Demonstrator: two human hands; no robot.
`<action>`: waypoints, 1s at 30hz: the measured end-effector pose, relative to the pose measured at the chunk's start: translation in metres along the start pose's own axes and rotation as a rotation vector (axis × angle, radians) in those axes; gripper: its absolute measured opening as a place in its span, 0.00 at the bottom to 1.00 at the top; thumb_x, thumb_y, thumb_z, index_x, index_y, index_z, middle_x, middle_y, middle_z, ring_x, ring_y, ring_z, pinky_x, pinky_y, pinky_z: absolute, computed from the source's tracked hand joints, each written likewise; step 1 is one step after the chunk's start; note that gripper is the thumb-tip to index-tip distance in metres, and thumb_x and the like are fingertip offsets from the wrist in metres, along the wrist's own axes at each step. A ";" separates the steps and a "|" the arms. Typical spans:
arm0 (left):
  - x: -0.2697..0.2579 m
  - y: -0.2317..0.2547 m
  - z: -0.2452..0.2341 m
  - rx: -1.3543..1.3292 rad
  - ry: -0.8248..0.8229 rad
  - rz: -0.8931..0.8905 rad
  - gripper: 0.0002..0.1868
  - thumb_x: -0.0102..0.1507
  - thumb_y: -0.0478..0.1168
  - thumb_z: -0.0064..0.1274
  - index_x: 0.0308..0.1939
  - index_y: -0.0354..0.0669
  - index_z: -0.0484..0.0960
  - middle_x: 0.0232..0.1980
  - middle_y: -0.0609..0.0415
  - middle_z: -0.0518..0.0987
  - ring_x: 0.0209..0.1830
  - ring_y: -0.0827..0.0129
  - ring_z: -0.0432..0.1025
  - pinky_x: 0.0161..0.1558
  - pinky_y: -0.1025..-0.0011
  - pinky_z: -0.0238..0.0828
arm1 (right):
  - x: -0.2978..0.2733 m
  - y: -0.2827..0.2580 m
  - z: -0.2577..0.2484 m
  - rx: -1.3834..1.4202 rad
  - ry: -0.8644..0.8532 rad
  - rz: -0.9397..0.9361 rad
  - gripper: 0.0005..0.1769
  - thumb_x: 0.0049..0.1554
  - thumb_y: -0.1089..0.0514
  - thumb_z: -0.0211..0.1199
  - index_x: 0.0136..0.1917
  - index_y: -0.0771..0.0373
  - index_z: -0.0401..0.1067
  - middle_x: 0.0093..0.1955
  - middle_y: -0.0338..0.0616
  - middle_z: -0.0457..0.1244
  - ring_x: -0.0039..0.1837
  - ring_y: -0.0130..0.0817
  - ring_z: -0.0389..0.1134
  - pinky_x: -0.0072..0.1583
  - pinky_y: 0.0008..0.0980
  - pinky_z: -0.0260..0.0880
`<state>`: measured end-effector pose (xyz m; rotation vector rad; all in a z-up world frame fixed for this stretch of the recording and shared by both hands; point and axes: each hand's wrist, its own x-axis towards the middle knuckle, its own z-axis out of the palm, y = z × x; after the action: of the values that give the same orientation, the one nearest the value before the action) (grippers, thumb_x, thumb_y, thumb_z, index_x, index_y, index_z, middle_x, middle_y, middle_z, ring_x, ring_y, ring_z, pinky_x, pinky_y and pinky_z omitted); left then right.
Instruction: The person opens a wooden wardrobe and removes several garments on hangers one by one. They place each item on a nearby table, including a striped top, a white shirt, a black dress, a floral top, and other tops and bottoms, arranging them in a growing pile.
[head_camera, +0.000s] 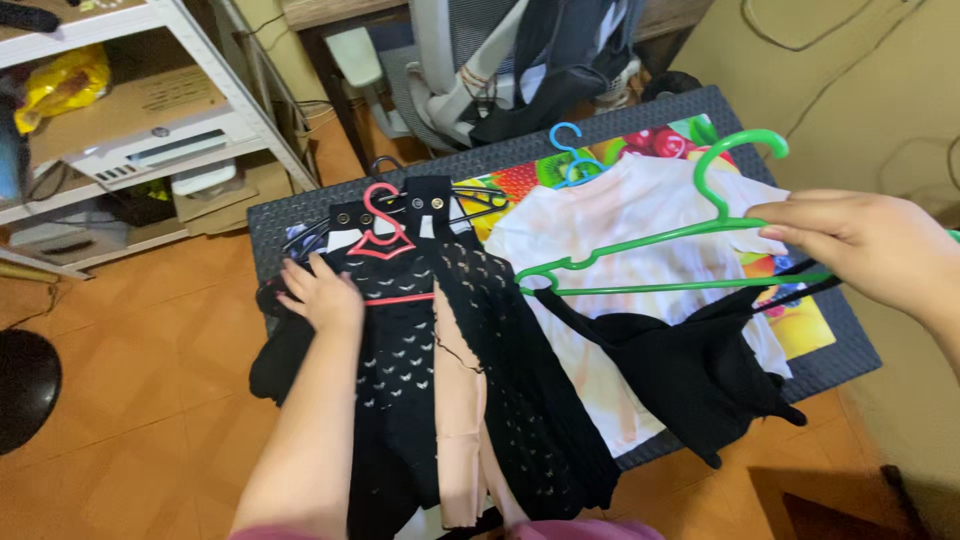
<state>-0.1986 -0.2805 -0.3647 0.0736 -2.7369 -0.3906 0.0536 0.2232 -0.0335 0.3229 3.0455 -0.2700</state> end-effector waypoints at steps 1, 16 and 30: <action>-0.012 0.020 -0.010 -0.142 -0.095 0.089 0.36 0.56 0.43 0.61 0.66 0.34 0.70 0.72 0.30 0.64 0.74 0.41 0.52 0.67 0.33 0.43 | 0.000 -0.006 -0.005 0.012 -0.005 -0.028 0.17 0.60 0.46 0.61 0.60 0.50 0.78 0.54 0.39 0.71 0.55 0.40 0.71 0.58 0.37 0.70; -0.252 0.262 -0.051 -1.389 -1.416 0.139 0.34 0.57 0.49 0.67 0.62 0.36 0.81 0.61 0.48 0.82 0.61 0.65 0.74 0.64 0.68 0.68 | -0.026 0.000 -0.053 0.286 -0.154 0.067 0.20 0.60 0.51 0.62 0.65 0.53 0.79 0.54 0.41 0.73 0.50 0.39 0.70 0.54 0.36 0.72; -0.259 0.198 -0.091 -0.969 -1.225 -0.506 0.25 0.61 0.52 0.64 0.49 0.31 0.86 0.41 0.49 0.86 0.36 0.67 0.77 0.38 0.70 0.71 | 0.139 0.051 0.024 0.388 -0.272 -0.162 0.15 0.63 0.51 0.61 0.59 0.57 0.78 0.36 0.40 0.65 0.38 0.35 0.66 0.39 0.40 0.67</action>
<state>0.0759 -0.0878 -0.3206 0.3568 -3.0977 -2.5304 -0.0704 0.2963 -0.0770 0.0488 2.7363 -0.8437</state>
